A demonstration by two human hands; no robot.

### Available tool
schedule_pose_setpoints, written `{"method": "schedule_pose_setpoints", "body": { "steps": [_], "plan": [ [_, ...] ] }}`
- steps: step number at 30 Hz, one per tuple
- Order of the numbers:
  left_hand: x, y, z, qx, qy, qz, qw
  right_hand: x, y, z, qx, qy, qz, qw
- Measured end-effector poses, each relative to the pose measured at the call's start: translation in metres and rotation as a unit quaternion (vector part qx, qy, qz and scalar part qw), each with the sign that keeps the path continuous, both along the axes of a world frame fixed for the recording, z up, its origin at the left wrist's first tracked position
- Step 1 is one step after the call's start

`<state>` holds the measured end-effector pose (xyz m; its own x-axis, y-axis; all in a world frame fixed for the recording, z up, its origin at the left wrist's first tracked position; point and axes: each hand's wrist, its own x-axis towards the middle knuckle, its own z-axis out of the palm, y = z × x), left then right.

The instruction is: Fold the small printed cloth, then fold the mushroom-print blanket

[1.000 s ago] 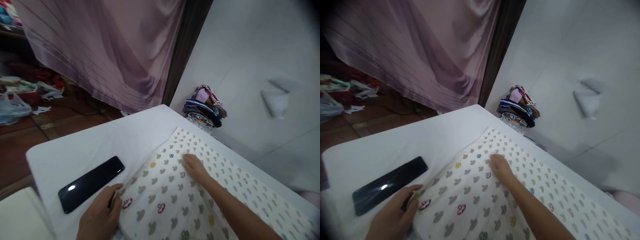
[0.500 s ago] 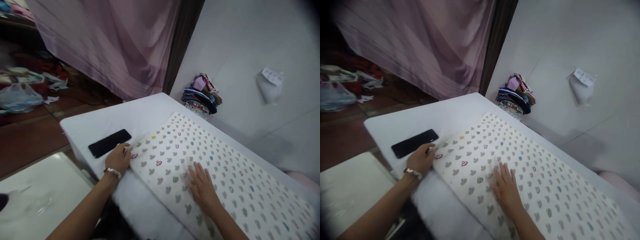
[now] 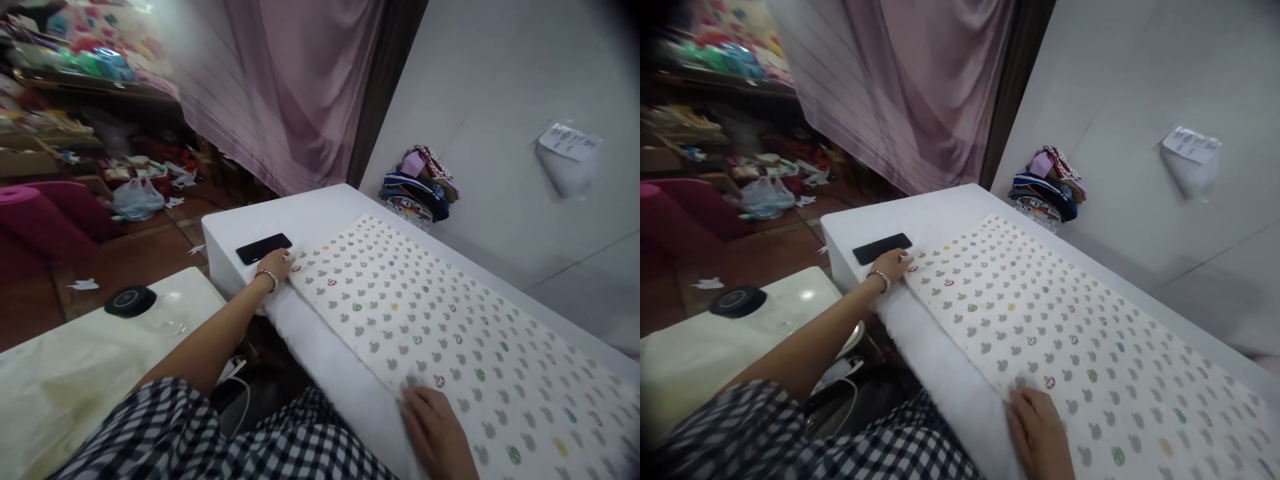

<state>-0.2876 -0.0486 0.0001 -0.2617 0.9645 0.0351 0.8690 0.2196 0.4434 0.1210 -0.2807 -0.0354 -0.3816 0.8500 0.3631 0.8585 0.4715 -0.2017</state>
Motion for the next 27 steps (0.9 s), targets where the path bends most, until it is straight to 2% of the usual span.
{"method": "schedule_pose_setpoints", "body": {
  "steps": [4,8,10,12,14,16,17,21,24,27],
  "plan": [
    [0.005,-0.002,0.005,-0.003,0.055,0.000,0.999,0.001,-0.010,-0.001,0.008,-0.020,-0.023,1.000],
    [0.016,-0.013,0.011,0.069,0.123,-0.030,0.990,0.006,-0.014,0.000,-0.001,-0.032,-0.041,0.999],
    [0.030,-0.023,0.013,0.113,0.136,-0.096,0.980,0.008,-0.016,0.001,-0.013,-0.031,-0.046,0.998],
    [0.048,-0.038,0.013,0.127,0.116,-0.212,0.962,0.010,-0.017,0.005,-0.028,-0.025,-0.045,0.998],
    [0.067,-0.053,0.010,0.121,0.081,-0.339,0.930,0.011,-0.017,0.009,-0.032,-0.011,-0.054,0.998],
    [0.081,-0.067,0.005,0.109,0.051,-0.415,0.902,0.013,-0.017,0.013,-0.034,0.007,-0.076,0.997],
    [0.085,-0.071,0.002,0.101,0.039,-0.426,0.898,0.015,-0.018,0.015,-0.041,0.016,-0.086,0.995],
    [0.084,-0.072,-0.003,0.072,-0.034,-0.389,0.918,0.021,-0.024,0.024,-0.115,0.070,-0.094,0.987],
    [0.083,-0.061,0.006,0.010,-0.061,-0.361,0.930,0.031,-0.025,0.032,-0.158,0.109,-0.090,0.977],
    [0.096,-0.041,0.019,0.009,-0.044,-0.338,0.940,0.046,-0.009,0.038,-0.137,0.123,-0.114,0.976]
  ]
}}
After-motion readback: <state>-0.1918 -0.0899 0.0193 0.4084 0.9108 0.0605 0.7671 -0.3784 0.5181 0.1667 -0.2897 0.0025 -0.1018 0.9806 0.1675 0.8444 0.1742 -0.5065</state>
